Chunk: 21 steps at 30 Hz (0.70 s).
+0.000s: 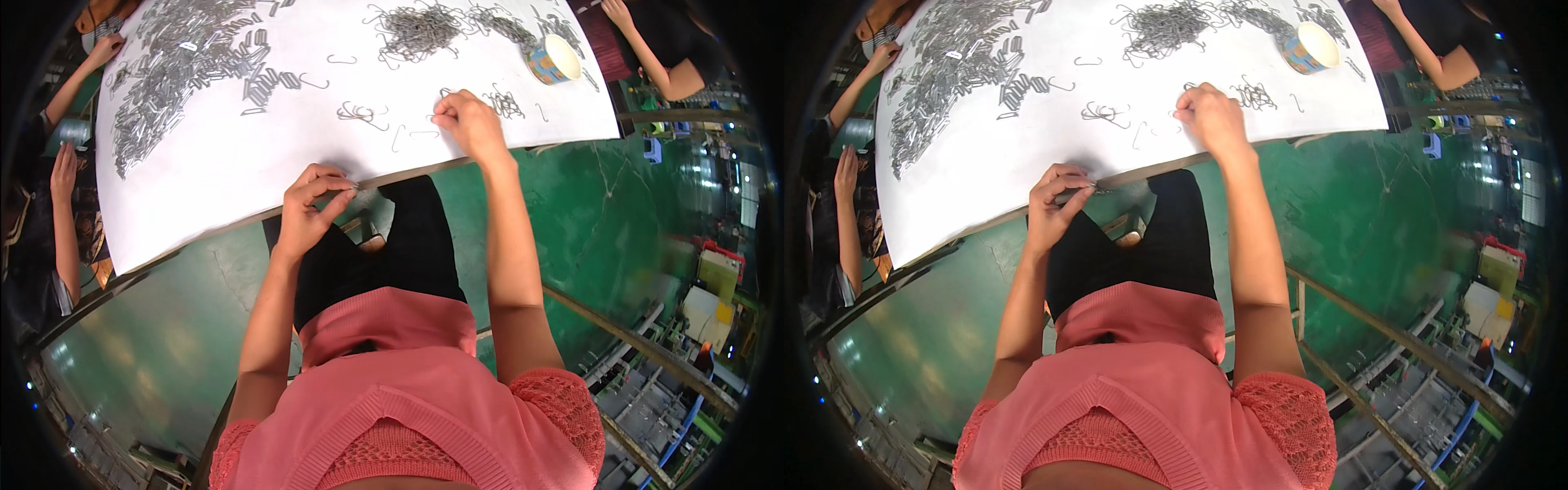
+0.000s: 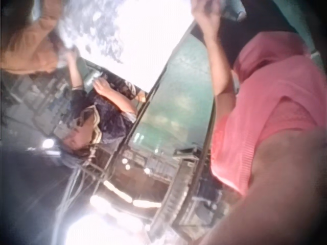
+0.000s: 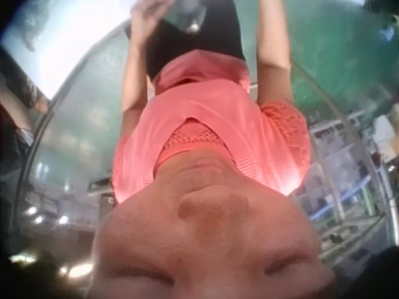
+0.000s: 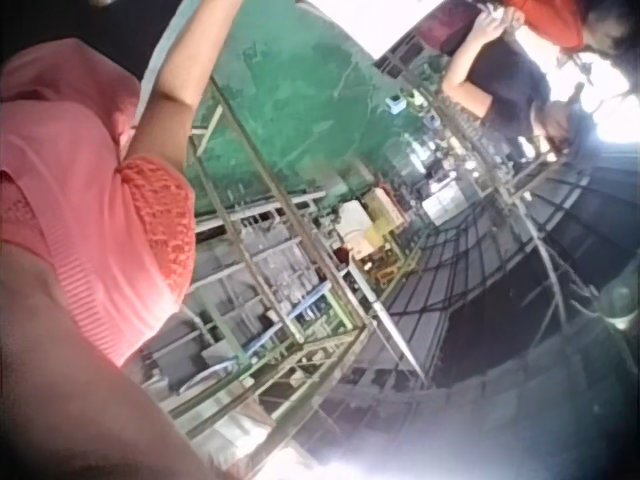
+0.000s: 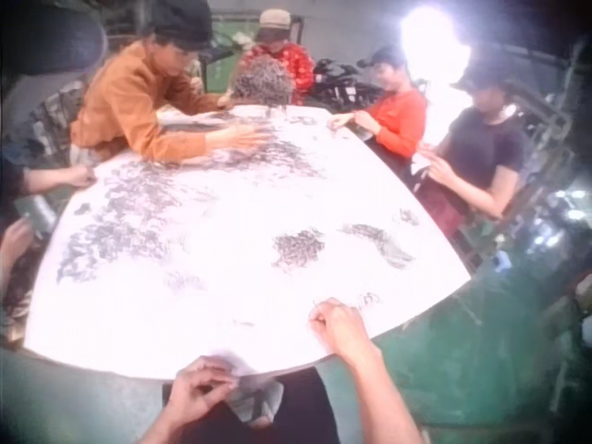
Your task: The person sits at a table and links individual metal paperclips together by hand to form a long chain. They repeatedly pick up loose clips from a pile on the table, interlock them with the growing chain, and occasionally hang the completed chain on a nearby metal rack.
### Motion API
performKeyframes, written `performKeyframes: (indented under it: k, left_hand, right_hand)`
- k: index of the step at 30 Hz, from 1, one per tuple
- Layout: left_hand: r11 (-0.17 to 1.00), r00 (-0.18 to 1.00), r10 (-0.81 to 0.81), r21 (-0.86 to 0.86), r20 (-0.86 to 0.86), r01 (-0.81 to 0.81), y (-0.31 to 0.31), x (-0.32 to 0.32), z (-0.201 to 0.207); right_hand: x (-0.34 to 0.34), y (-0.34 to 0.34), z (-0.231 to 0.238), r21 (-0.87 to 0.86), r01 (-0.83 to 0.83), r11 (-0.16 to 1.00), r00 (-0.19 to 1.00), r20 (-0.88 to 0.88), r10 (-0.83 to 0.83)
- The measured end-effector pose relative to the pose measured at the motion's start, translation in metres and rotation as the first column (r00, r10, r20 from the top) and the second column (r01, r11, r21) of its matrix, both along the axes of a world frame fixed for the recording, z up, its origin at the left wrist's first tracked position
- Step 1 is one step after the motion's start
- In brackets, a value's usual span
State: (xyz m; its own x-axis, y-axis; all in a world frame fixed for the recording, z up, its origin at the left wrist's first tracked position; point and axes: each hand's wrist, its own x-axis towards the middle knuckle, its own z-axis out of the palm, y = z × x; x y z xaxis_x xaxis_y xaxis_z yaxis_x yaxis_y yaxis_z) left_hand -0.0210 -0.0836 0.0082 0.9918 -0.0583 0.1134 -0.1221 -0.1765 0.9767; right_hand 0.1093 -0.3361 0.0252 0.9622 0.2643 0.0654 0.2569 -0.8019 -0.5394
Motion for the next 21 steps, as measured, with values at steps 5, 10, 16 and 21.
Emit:
performKeyframes:
  k: [5, 10, 16, 21]
  left_hand:
    - [0.997, 0.998, -0.019, 0.070, 0.061, 0.015, 0.003, 0.001, -0.002]
    - [0.999, 0.999, -0.019, 0.033, 0.034, 0.018, 0.001, 0.003, -0.003]
    - [0.999, 0.998, -0.010, 0.044, 0.061, 0.008, 0.003, -0.003, 0.000]
    - [0.997, 0.995, 0.003, 0.073, 0.097, -0.011, -0.003, -0.014, 0.006]
  right_hand:
    - [-0.008, -0.007, -0.005, -0.188, 0.010, 0.982, 0.975, 0.222, 0.032]
    - [0.025, -0.113, -0.014, -0.036, 0.445, 0.895, 0.849, 0.335, -0.409]
    - [0.033, -0.110, -0.006, 0.003, 0.409, 0.912, 0.901, 0.158, -0.405]
    - [0.055, 0.026, -0.006, 0.209, -0.129, 0.969, 0.984, 0.146, 0.099]
